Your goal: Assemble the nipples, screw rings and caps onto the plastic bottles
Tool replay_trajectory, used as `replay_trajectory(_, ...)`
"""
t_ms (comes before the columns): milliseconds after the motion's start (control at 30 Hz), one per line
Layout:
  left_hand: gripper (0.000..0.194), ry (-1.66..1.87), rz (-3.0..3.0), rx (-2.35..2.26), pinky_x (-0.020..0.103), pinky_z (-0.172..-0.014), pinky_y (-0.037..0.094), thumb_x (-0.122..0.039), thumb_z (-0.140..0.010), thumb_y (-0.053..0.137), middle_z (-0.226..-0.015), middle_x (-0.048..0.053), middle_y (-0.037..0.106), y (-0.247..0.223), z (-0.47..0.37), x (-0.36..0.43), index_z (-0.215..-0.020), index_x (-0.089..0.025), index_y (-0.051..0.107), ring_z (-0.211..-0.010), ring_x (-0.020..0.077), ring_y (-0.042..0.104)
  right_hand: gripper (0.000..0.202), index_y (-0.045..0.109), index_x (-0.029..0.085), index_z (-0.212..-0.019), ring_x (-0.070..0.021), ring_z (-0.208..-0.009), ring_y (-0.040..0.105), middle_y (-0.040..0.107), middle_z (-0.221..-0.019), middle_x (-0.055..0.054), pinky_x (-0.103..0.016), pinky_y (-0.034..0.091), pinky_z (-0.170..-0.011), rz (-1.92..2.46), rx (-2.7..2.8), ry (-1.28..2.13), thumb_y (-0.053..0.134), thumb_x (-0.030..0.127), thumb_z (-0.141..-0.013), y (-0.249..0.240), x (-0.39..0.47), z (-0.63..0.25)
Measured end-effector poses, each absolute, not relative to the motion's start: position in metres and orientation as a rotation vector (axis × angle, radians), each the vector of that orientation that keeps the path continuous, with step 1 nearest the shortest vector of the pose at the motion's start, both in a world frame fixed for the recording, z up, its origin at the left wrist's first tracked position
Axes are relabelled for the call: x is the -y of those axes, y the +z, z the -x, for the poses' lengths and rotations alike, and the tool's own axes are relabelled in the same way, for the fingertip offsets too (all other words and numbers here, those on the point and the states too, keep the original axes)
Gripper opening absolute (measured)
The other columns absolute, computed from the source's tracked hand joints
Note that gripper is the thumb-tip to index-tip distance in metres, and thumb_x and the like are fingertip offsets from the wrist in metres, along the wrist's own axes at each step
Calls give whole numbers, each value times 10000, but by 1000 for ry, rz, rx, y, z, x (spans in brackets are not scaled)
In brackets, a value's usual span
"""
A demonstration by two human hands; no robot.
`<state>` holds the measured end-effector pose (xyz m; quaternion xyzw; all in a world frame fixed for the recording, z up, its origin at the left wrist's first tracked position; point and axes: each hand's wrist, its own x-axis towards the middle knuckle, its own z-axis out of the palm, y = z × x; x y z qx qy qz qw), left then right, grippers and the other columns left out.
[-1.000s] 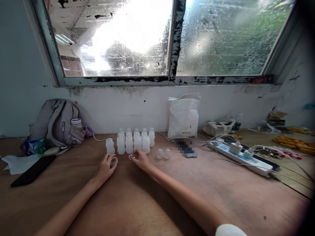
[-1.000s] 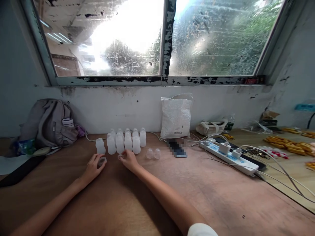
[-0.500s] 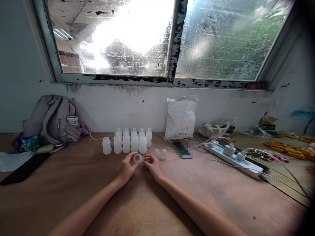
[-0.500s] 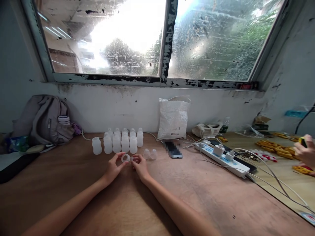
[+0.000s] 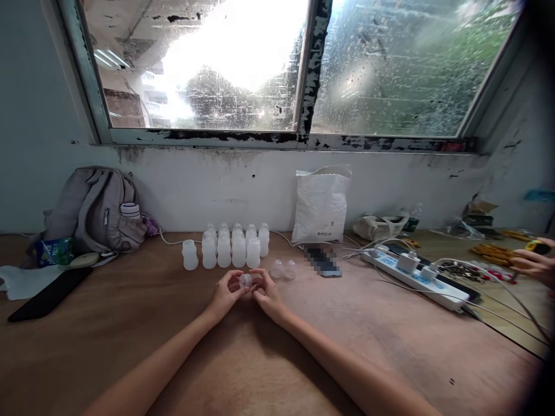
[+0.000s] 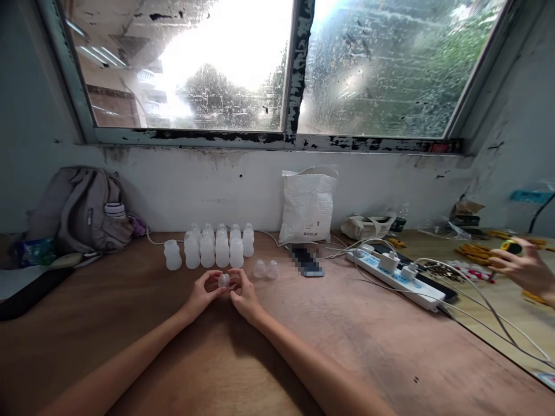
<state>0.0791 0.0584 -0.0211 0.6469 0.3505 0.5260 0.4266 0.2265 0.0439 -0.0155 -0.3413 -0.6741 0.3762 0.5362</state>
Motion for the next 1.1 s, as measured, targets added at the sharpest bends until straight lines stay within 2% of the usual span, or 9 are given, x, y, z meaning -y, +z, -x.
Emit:
replay_trajectory(133, 351, 1314, -1570, -874, 359, -821, 501, -283, -586, 727, -903, 62, 620, -21, -78, -58, -833, -148, 517, -884, 199, 614, 389, 436, 192, -1009, -105, -619, 518, 574, -750, 18, -208, 404, -569, 814, 1559, 975, 470, 69, -641, -12, -42, -227)
replay_trajectory(333, 354, 1310, -1566, -870, 362, -798, 508, -329, -558, 736, -936, 64, 608, -19, -79, -57, -730, -153, 482, -883, 203, 609, 275, 461, 187, -956, -128, -619, 542, 562, -670, 23, -227, 435, -566, 847, 1430, 1065, 529, 187, -689, -11, -44, -229)
replay_trajectory(533, 255, 1323, -1600, -931, 329, -780, 493, -356, -677, 645, -854, 53, 629, -20, -76, -60, -789, -151, 544, -834, 187, 613, 281, 461, 174, -938, -135, -615, 547, 566, -658, 14, -244, 452, -576, 850, 1382, 1065, 559, 195, -675, -11, -43, -228)
replay_trajectory(667, 233, 1325, -1597, -970, 308, -743, 492, -359, -694, 626, -804, 47, 634, -23, -74, -64, -775, -145, 583, -789, 184, 610, 253, 471, 169, -945, -133, -639, 557, 575, -664, 9, -248, 456, -627, 816, 1371, 1070, 547, 204, -706, -11, -44, -230)
replay_trajectory(767, 245, 1328, -1565, -981, 292, -691, 498, -378, -699, 614, -769, 36, 625, -24, -73, -65, -763, -143, 581, -753, 177, 602, 209, 471, 167, -944, -114, -529, 529, 544, -617, 22, -228, 447, -521, 843, 1323, 1083, 488, 246, -751, -13, -47, -231)
replay_trajectory(867, 271, 1312, -1528, -960, 291, -665, 506, -408, -702, 602, -737, 20, 613, -24, -73, -65, -757, -146, 563, -719, 166, 598, 224, 497, 162, -931, -93, -457, 485, 532, -637, 21, -192, 389, -395, 868, 1318, 1100, 504, 245, -723, -15, -50, -229)
replay_trajectory(967, 295, 1276, -1502, -919, 301, -677, 516, -436, -697, 598, -744, 14, 604, -21, -74, -63, -744, -149, 547, -735, 166, 599, 263, 558, 149, -919, -111, -522, 513, 559, -678, -2, -188, 409, -395, 861, 1367, 1153, 565, 250, -676, -15, -50, -228)
replay_trajectory(1100, 315, 1230, -1477, -894, 298, -672, 521, -456, -693, 597, -731, 9, 595, -18, -75, -59, -731, -148, 539, -720, 159, 597, 260, 590, 140, -871, -128, -578, 543, 593, -719, -24, -210, 459, -446, 842, 1409, 1220, 591, 314, -678, -13, -49, -226)
